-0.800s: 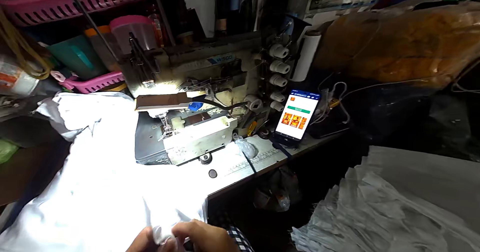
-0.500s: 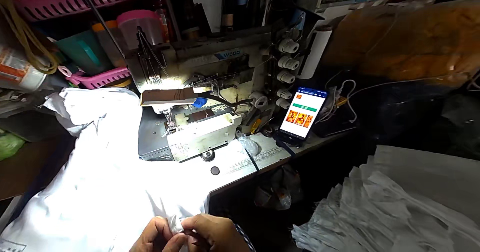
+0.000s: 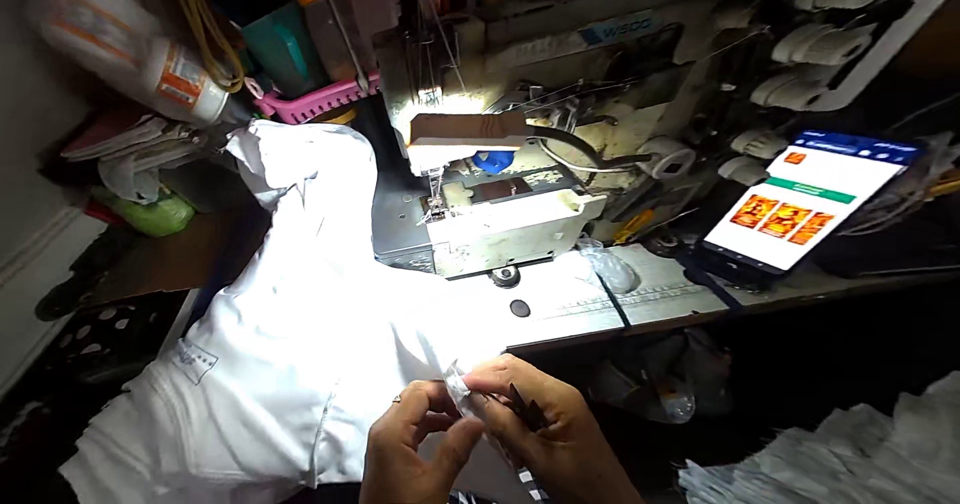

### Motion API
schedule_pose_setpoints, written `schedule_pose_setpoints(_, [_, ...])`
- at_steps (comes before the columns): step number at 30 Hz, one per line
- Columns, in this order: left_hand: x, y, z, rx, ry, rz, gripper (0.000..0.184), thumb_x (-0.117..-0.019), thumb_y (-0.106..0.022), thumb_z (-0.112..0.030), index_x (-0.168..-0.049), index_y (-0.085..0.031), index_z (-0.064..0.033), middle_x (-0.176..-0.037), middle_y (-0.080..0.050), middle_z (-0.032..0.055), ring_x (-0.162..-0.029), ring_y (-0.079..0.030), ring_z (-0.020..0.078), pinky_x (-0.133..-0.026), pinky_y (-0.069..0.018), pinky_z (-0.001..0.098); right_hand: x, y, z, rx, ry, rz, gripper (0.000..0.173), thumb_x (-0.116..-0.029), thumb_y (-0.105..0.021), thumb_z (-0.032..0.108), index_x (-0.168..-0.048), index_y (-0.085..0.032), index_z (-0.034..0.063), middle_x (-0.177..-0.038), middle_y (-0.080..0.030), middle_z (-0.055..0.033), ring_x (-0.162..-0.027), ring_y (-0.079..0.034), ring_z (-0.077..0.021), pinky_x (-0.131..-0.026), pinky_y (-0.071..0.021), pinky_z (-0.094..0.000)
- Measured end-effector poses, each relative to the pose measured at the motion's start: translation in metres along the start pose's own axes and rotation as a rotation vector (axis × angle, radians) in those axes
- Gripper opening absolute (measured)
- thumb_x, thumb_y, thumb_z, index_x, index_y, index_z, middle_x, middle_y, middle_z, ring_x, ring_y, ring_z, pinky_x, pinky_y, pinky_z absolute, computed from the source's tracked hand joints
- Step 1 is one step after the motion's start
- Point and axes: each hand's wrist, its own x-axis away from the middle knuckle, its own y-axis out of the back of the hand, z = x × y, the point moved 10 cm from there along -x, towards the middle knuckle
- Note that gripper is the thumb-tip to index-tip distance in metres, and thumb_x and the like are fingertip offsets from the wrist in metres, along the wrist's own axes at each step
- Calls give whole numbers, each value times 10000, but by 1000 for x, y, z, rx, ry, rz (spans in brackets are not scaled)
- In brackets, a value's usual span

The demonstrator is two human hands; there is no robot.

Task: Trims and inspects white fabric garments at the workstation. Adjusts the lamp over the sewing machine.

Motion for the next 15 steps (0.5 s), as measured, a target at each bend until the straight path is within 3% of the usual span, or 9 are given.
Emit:
schedule_pose_setpoints(3, [-2, 4, 4, 70, 34, -47, 90, -955, -655, -31, -1012, -682, 33, -928, -708, 14, -823, -692, 38, -779, -605, 230, 1, -3, 10, 50, 70, 29, 166, -969, -641, 135, -1070, -760, 77, -969, -704, -20, -754, -588, 37, -653, -481, -86])
schedule_pose_setpoints(9, [-4, 2, 8, 256, 57, 13, 80, -977, -614, -27, -1029, -673, -13, -917, -715, -33, -825, -688, 34, -784, -597, 247, 2, -3, 21, 71, 4, 118, 234, -962, -663, 118, -1182, -696, 45, -1018, -700, -41, -655, -505, 36, -554, -412, -102])
schedule_pose_setpoints(12, [-4, 1, 8, 316, 68, 34, 43, -957, -639, -45, -987, -670, -49, -870, -686, -60, -781, -653, 4, -737, -568, 209, 3, -6, 25, 72, 5, 157, 243, -957, -681, 112, -1184, -683, 25, -1033, -689, -74, -659, -505, 17, -561, -415, -110])
schedule_pose_setpoints(15, [-5, 5, 13, 369, 112, 8, 61, -911, -680, -31, -916, -667, -90, -814, -665, -67, -732, -638, 5, -690, -556, 199, 3, -10, 21, 42, -20, 205, 261, -969, -673, 146, -1213, -673, 52, -1069, -688, -50, -634, -481, 38, -528, -388, -106])
